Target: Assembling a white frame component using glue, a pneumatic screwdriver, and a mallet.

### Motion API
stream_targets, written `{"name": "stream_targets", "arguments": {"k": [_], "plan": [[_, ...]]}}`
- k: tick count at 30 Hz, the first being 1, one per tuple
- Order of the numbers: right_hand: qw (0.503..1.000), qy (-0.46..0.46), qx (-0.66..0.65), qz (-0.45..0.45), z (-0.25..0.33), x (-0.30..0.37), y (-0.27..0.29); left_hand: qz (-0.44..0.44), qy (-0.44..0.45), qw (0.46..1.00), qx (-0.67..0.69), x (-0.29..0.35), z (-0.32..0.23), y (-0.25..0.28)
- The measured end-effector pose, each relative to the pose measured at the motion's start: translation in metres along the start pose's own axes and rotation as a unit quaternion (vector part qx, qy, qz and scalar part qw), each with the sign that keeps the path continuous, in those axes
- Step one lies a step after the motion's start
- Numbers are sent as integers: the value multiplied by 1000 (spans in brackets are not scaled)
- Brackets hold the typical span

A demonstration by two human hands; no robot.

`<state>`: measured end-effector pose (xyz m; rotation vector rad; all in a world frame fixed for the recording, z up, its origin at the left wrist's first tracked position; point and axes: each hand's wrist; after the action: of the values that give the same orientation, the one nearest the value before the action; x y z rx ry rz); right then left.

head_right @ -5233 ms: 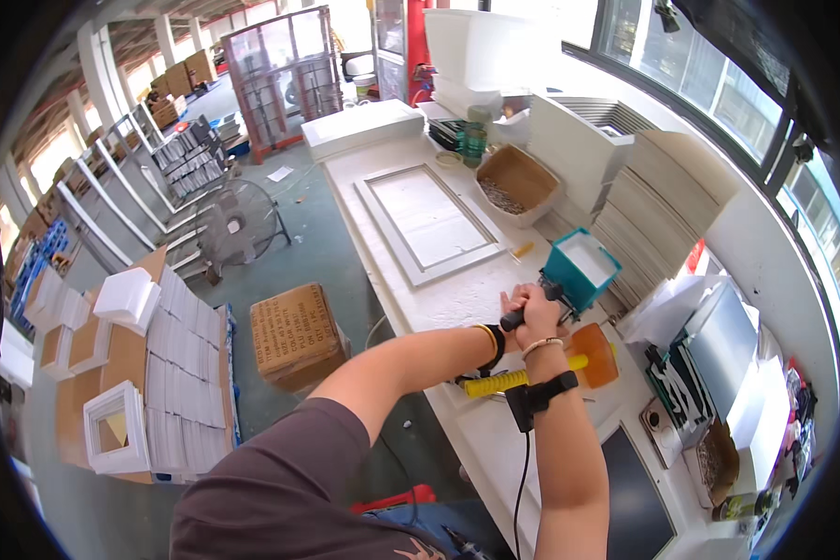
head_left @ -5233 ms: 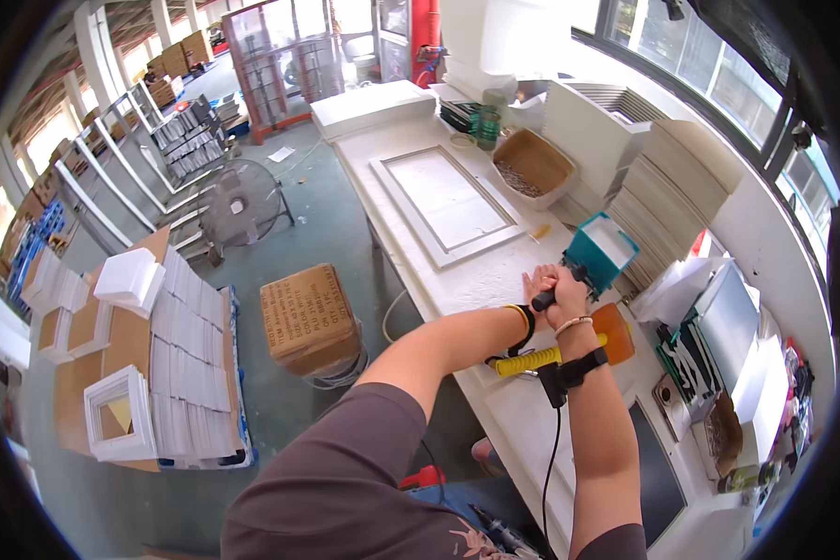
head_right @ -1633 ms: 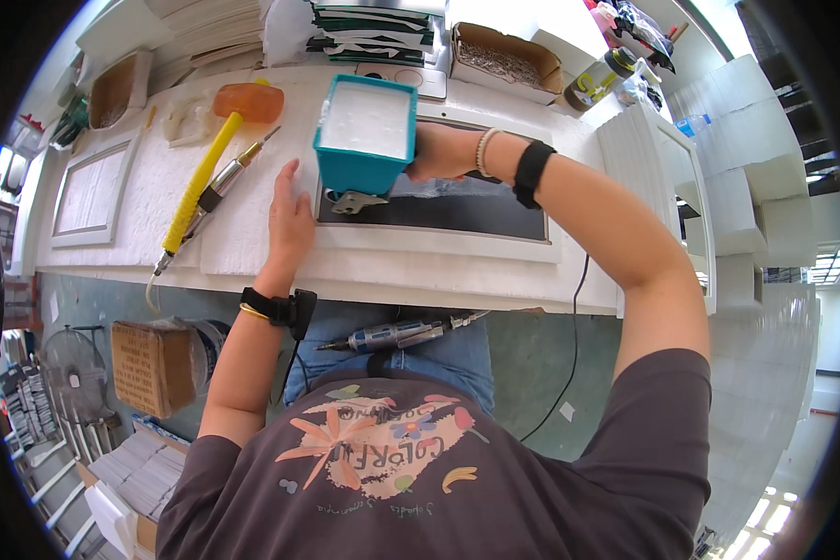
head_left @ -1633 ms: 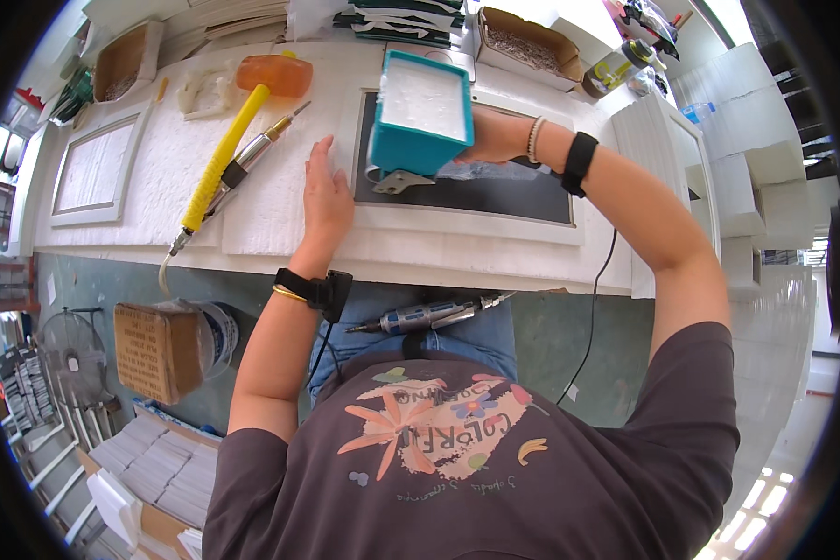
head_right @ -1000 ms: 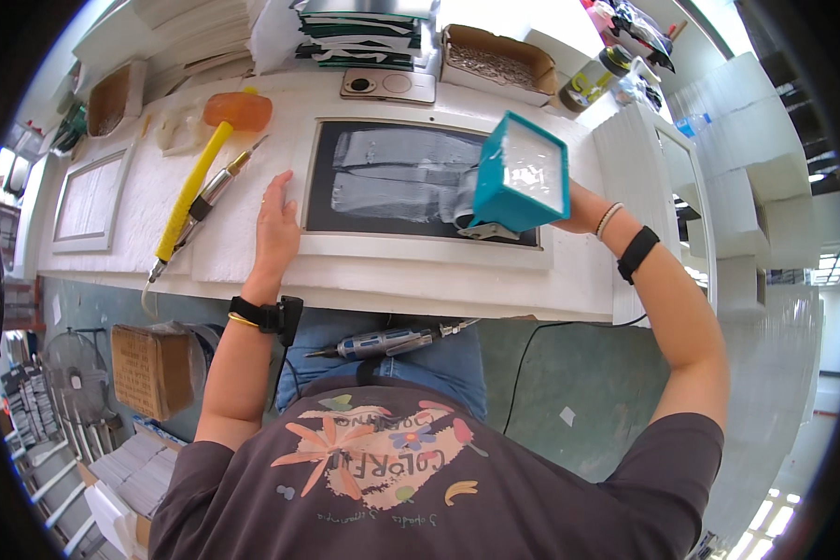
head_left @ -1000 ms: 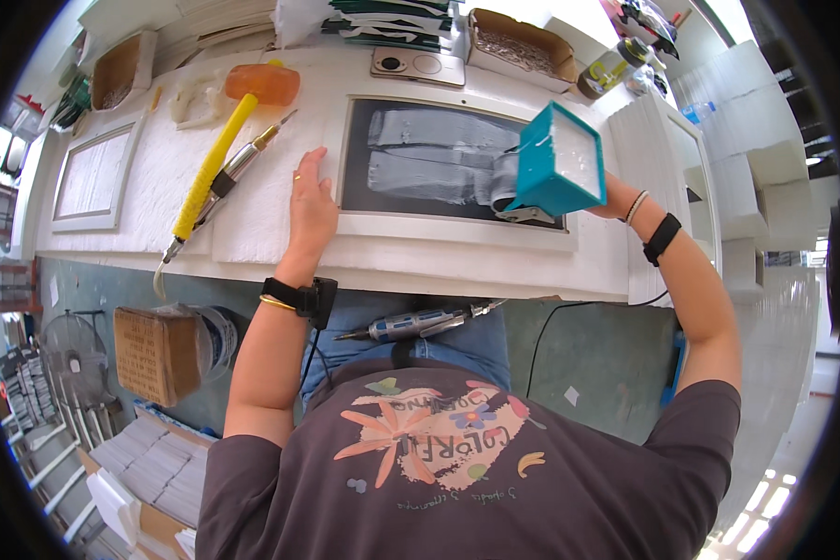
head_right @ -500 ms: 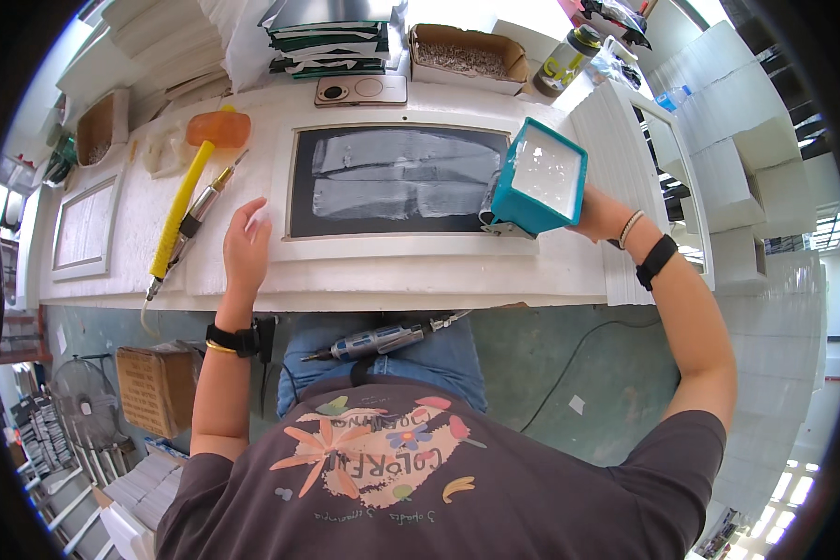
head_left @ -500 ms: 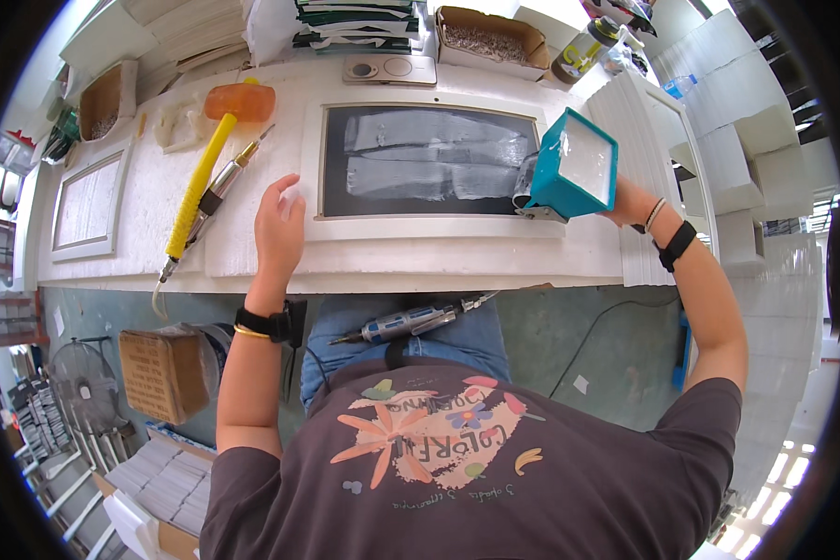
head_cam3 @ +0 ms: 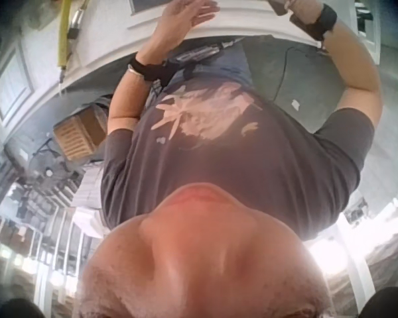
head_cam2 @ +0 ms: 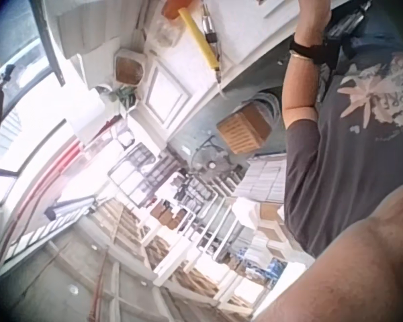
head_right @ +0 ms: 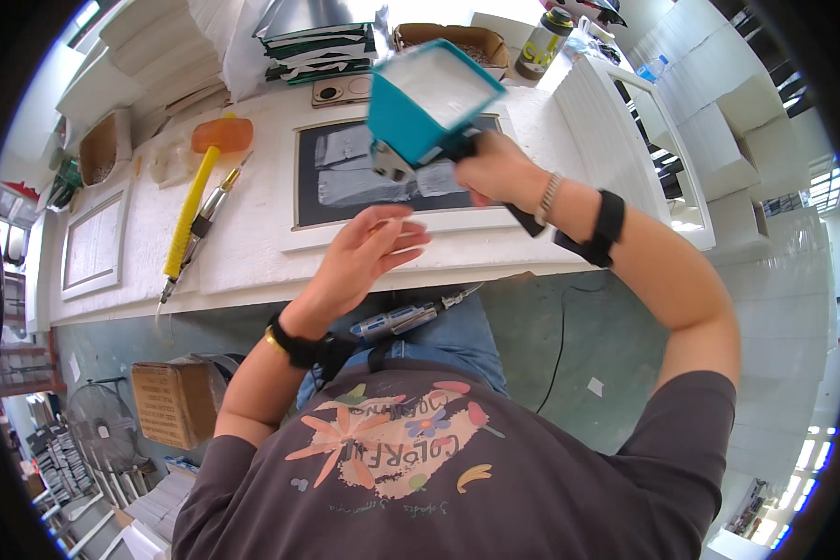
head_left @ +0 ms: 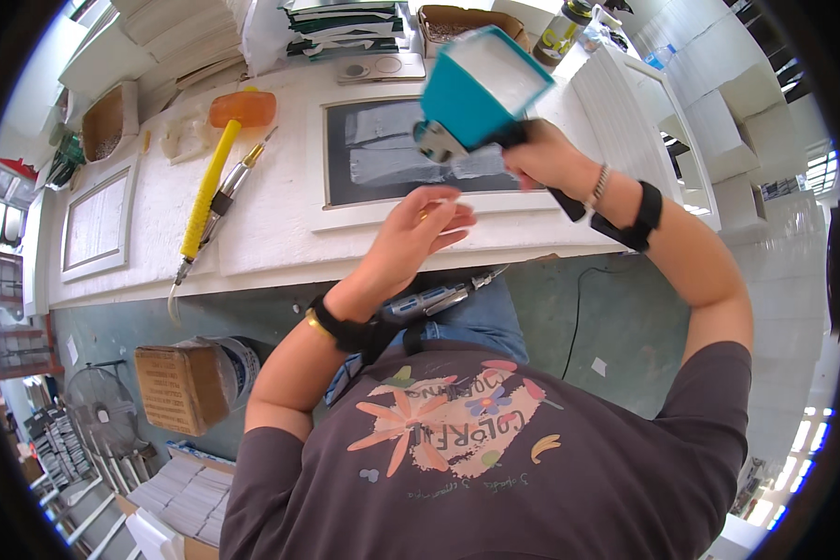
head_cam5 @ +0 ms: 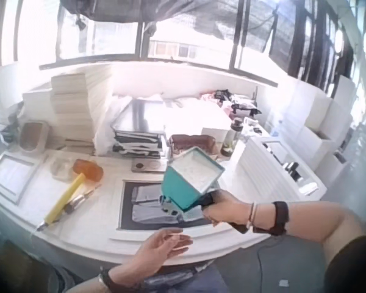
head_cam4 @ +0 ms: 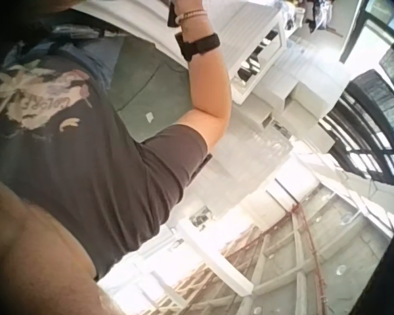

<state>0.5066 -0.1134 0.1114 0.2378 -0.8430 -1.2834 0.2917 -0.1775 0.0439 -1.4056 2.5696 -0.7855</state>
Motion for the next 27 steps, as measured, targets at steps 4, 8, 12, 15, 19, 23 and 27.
{"name": "stream_targets", "arguments": {"k": [4,8,12,15,19,23,27], "plan": [[996,79,-44,7,56,-23,-42,-55,13,988,141,-18,-12,-9],[980,160,-118,-23,97,-49,-90,-121,-82,969,197,-23,-28,7],[968,229,-97,-9,151,-71,-150,-275,-243,902,226,-17,-48,45],[967,239,-74,-48,186,-89,-187,-304,-246,900,194,4,-69,75],[965,222,-140,-1,226,-99,-218,-346,-183,919,45,31,-107,120],[934,113,-300,155,238,-74,-213,-356,-145,923,-12,53,-146,163],[906,117,-360,189,220,-44,-201,-319,-123,940,-14,72,-186,228]]}}
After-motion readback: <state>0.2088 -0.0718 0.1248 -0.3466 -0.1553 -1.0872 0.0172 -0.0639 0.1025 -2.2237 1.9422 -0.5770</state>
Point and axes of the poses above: each hand's wrist, its own x-axis away from the middle knuckle, its own y-axis out of the back of the hand, z = x × y, and after that the axes turned 5 degrees about -x, right-handed
